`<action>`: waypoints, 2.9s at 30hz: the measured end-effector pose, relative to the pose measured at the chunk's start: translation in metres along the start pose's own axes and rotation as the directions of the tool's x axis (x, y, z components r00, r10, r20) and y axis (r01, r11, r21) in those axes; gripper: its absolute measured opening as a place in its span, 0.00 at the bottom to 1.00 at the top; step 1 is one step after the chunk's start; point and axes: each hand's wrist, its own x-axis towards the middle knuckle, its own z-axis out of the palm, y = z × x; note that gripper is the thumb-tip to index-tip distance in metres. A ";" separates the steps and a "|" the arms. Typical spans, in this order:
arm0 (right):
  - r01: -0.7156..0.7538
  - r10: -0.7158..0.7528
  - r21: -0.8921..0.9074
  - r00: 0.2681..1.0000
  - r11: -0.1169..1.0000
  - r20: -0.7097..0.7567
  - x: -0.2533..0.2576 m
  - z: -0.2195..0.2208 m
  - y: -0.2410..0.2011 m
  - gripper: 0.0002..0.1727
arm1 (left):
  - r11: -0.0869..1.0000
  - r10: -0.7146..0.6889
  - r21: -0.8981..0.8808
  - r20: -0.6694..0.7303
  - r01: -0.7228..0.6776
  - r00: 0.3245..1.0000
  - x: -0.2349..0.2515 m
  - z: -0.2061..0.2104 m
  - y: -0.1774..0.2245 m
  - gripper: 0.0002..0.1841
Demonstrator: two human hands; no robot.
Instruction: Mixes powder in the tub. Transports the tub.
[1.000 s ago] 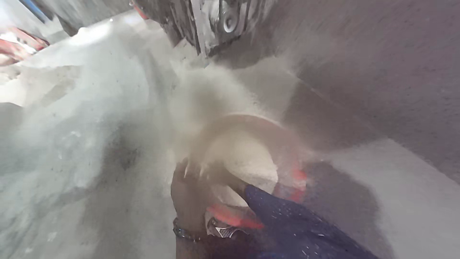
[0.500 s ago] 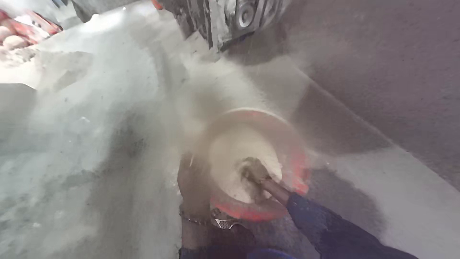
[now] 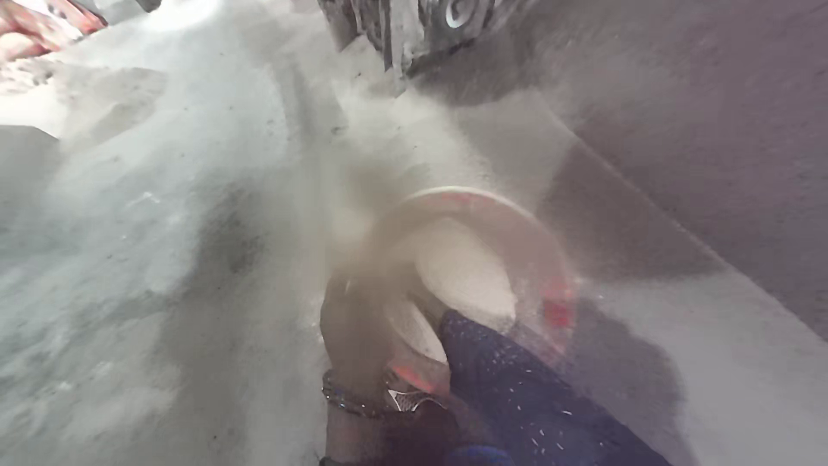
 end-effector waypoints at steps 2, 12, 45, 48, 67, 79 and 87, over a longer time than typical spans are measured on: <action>0.008 -0.009 0.006 0.986 1.000 0.164 0.006 0.025 -0.002 0.34 | 1.000 -0.002 -0.009 0.029 0.002 1.000 0.001 -0.001 -0.003 0.27; 0.420 -0.130 -0.360 0.781 0.833 0.611 -0.074 0.048 0.048 0.25 | 0.999 0.013 -0.036 -0.023 -0.014 1.000 0.004 -0.010 -0.001 0.27; -0.322 0.432 0.659 0.902 0.680 -0.004 -0.169 0.014 0.107 0.42 | 0.998 0.007 -0.060 -0.013 -0.008 1.000 -0.002 -0.011 -0.008 0.25; -0.199 0.377 0.724 0.922 0.660 -0.090 -0.166 0.000 0.098 0.28 | 0.999 0.009 -0.045 -0.016 -0.010 1.000 0.000 -0.013 -0.009 0.26; -0.321 0.338 -0.108 0.892 0.941 0.301 -0.065 -0.035 0.014 0.40 | 0.998 0.050 0.033 -0.025 -0.049 0.998 0.007 -0.005 -0.006 0.26; 0.103 0.110 -0.385 0.863 0.917 0.494 -0.114 0.007 0.078 0.33 | 0.999 0.019 0.038 -0.014 -0.019 1.000 0.006 -0.010 -0.008 0.27; -0.240 0.271 -0.196 0.951 0.951 0.149 -0.108 -0.081 0.149 0.20 | 1.000 0.012 -0.019 0.031 -0.012 0.999 0.004 -0.013 -0.011 0.26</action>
